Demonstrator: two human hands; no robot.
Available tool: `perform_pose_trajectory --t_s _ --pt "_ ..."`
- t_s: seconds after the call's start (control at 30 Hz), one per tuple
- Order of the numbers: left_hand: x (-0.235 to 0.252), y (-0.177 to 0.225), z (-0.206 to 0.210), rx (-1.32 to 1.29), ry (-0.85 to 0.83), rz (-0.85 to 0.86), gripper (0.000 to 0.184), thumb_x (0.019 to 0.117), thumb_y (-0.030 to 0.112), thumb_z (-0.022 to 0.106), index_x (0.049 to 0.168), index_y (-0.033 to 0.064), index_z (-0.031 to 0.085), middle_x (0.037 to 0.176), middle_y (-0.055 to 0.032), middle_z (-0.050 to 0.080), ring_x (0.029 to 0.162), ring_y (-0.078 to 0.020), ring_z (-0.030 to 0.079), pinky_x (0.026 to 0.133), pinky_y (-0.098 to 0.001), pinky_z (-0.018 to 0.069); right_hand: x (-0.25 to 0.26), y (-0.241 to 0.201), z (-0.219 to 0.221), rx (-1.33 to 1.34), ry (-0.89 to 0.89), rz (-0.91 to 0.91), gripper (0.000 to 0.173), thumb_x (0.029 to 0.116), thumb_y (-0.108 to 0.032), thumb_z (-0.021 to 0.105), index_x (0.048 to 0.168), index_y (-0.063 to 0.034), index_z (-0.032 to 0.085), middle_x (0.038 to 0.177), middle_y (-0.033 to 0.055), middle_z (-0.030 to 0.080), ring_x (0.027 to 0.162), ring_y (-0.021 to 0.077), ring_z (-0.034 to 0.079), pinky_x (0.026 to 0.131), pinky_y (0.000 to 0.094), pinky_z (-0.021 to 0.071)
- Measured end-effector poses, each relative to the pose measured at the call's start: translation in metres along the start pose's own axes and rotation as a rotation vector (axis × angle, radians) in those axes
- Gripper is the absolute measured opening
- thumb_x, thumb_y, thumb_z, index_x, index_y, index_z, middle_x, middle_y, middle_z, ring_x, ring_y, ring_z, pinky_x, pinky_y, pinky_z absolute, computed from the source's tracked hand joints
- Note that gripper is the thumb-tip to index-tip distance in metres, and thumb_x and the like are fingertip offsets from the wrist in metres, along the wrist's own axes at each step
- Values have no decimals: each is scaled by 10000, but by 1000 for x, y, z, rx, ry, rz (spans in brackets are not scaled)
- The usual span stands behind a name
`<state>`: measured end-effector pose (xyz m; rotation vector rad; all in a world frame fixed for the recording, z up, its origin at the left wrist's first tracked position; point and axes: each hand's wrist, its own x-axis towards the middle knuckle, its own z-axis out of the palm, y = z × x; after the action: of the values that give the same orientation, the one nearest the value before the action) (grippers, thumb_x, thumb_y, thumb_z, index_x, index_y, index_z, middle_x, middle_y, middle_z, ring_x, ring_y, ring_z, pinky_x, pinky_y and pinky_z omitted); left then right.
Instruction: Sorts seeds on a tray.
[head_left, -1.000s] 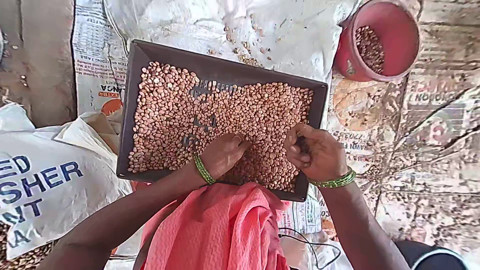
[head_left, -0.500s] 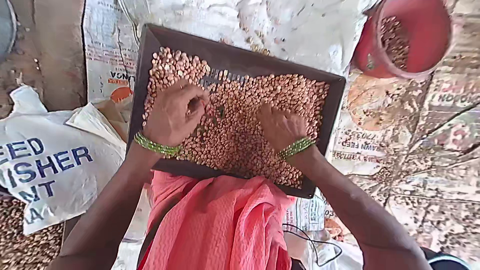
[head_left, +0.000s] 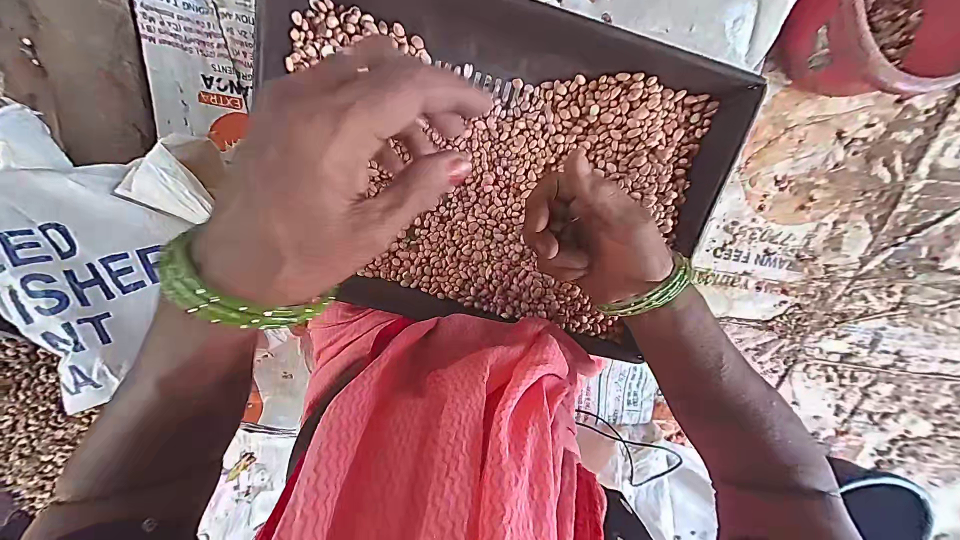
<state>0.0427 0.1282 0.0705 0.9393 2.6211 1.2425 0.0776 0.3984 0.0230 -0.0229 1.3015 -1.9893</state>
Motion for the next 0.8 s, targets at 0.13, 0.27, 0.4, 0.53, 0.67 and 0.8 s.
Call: perform_pose_trajectory --t_s 0.13,0.27,0.4,0.53,0.67,0.8 --pt "-51 -23 -24 288 -192 -286 390 1055 335 522 1292 57 657 1158 -191 684 983 -321 681 864 -545 543 -6 0 5 -60 116 -17 444 1117 -286 282 740 -198 499 589 -92 488 411 -21 333 372 129 279" --pt "-90 -38 -17 493 -427 -662 422 1024 337 635 1328 46 615 1145 -276 669 938 -525 678 735 -751 499 -20 9 -2 -333 157 -90 420 1096 -306 402 695 -232 500 557 -140 431 434 -40 330 400 130 270" --pt "-77 -37 14 554 -561 -812 573 949 356 743 1360 2 557 1202 -317 630 954 -560 660 740 -725 516 -29 13 1 -728 169 -134 348 1088 -304 457 799 -161 589 594 -128 435 465 -49 360 430 123 305" --pt "-49 -21 59 293 -559 -698 571 988 267 682 1497 109 477 1230 -270 657 998 -501 683 818 -685 540 -32 7 2 -725 216 -149 341 1088 -315 462 806 -172 592 591 -127 443 447 -39 357 412 128 311" --pt "-37 28 93 22 -363 -309 550 996 309 637 1512 174 501 1274 -194 652 913 -359 720 684 -533 599 -38 -4 -2 -721 280 -189 378 1078 -461 467 794 -238 578 593 -142 440 463 -31 373 422 145 321" --pt "-54 53 80 -262 -449 -2 382 1043 274 582 1396 130 618 1400 -153 625 1236 -333 641 933 -480 566 -35 -6 -3 -679 252 -217 416 1063 -510 477 723 -278 531 565 -159 397 458 -38 361 431 134 305"
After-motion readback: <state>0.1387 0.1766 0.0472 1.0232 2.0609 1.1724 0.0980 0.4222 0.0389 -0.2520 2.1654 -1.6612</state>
